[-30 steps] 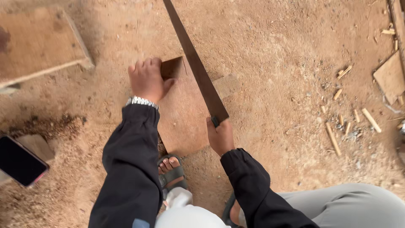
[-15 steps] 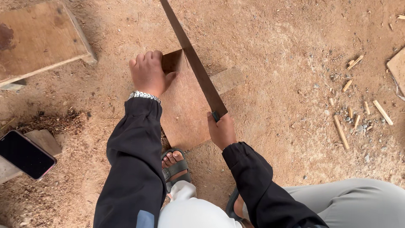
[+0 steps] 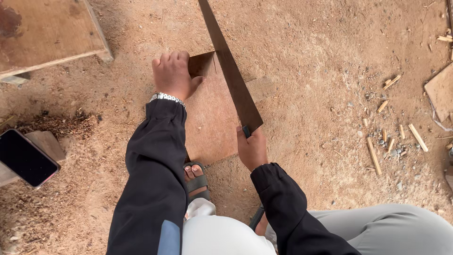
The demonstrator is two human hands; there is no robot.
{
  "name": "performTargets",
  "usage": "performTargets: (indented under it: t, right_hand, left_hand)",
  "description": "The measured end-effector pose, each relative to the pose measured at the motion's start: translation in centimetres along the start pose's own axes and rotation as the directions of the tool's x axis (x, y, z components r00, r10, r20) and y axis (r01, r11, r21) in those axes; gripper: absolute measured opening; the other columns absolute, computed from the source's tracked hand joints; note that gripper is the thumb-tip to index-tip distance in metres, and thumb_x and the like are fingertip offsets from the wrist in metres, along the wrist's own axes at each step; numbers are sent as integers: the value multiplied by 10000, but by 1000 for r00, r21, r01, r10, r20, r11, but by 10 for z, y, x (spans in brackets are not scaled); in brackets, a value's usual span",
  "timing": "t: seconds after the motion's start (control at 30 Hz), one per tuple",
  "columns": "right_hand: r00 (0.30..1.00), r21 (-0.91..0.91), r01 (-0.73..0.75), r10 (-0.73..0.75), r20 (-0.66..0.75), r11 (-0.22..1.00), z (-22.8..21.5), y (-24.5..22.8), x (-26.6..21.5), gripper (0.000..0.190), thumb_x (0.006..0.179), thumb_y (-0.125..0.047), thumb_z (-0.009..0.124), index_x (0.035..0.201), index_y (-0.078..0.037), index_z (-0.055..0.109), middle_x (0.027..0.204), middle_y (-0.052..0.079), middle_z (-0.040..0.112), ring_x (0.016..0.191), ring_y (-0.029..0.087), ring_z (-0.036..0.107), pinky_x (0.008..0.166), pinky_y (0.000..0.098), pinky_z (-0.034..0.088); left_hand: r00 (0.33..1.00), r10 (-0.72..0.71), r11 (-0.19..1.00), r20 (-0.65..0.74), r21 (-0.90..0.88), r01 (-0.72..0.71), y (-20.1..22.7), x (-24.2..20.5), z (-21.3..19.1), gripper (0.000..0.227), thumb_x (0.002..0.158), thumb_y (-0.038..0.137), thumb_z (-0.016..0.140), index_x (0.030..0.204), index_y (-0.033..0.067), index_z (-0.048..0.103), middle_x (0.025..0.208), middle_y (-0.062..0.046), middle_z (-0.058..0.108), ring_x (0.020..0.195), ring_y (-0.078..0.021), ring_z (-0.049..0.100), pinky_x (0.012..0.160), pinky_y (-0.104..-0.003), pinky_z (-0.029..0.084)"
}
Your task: The person saws a piece of wood held against a larger wooden block on the ground using a hand saw.
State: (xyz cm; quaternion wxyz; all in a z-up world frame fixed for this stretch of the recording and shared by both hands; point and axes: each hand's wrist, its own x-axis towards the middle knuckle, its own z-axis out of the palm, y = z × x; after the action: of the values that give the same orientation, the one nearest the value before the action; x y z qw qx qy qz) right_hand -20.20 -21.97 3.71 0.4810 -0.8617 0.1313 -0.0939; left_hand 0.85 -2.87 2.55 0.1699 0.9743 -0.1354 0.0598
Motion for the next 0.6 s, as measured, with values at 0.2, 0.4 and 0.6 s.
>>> performTargets:
  t: [0.2,0.4,0.6]
  right_hand:
    - [969,-38,-243,244,31,969,-5,-3,-4,208,1014,-189,625,1062,11,593,670,49,533,585,114,421,529,353,393]
    - [974,-134,-206,217,69,969,-16,-1,-8,256,1035,-192,653,948,40,585,671,64,512,592,131,430,542,362,399]
    - [984,-136,-163,171,51,977,-18,-2,-7,225,1005,-200,642,1039,14,581,684,43,550,598,116,446,547,350,424]
  left_hand:
    - [995,-27,999,91,-17,29,1,-1,-1,612,753,599,886,1042,118,641,959,-61,640,920,-243,585,888,-404,393]
    - [1000,6,1000,-11,-15,-6,-1,1,3,582,714,579,903,1004,141,652,937,-30,653,933,-228,601,1031,-456,363]
    - [999,-3,999,-38,-39,1,-1,-1,7,603,697,560,911,1032,127,657,962,-44,658,956,-244,603,983,-444,382]
